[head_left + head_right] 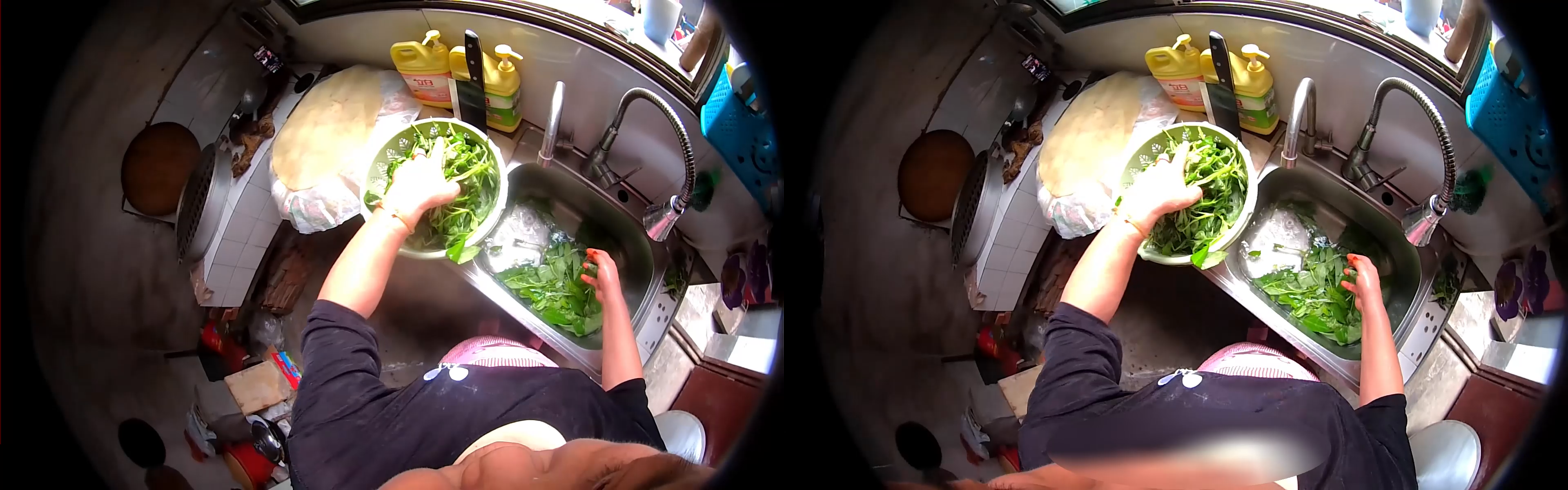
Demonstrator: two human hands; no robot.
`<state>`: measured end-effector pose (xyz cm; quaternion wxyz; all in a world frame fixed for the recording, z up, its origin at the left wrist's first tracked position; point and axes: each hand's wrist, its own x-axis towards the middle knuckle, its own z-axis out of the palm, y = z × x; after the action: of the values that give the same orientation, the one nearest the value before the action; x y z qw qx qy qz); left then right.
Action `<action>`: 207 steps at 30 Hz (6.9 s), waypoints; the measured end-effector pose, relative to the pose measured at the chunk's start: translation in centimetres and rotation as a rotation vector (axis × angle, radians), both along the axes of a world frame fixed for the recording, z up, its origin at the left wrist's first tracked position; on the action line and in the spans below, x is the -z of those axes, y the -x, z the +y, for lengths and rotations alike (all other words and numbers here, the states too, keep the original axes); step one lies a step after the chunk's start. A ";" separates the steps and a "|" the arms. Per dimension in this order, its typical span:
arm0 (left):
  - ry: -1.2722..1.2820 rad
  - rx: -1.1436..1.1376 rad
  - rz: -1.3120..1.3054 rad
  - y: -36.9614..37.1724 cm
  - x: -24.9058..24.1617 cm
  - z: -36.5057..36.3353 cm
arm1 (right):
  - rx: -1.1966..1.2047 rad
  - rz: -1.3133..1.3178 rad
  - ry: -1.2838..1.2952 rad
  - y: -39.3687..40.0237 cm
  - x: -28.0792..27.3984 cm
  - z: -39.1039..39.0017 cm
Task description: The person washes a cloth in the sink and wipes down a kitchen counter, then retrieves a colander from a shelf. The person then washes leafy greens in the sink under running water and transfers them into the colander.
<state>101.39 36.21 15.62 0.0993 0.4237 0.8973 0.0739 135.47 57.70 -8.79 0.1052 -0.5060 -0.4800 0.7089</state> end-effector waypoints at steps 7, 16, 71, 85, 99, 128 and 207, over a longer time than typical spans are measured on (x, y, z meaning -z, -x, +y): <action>-0.324 0.103 0.296 -4.2 -4.7 -1.2 | -0.286 -0.189 -0.446 1.9 3.6 2.5; -0.087 0.457 -0.583 -16.2 8.2 6.4 | -0.656 -0.550 -1.027 5.1 4.6 4.6; -0.711 -0.043 -1.058 -15.3 13.7 9.2 | -0.265 0.613 0.169 2.5 -12.9 -3.6; -0.863 -0.173 -1.330 -12.3 7.4 8.0 | -0.767 -0.372 -0.497 0.7 6.8 -3.4; -0.861 -0.177 -1.297 -10.6 -1.2 6.2 | -0.753 -0.196 -0.761 0.6 6.3 -1.4; -0.223 0.128 0.095 6.4 5.1 0.5 | -1.074 -0.288 -0.824 12.8 6.5 -9.3; -0.394 0.297 0.193 2.5 3.1 -2.4 | -0.903 0.305 -0.633 18.4 -26.6 -3.8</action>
<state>98.93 33.81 12.56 -0.0616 0.5672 0.7987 0.1912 117.05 53.93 17.79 0.0065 -0.0865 -0.8170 0.5700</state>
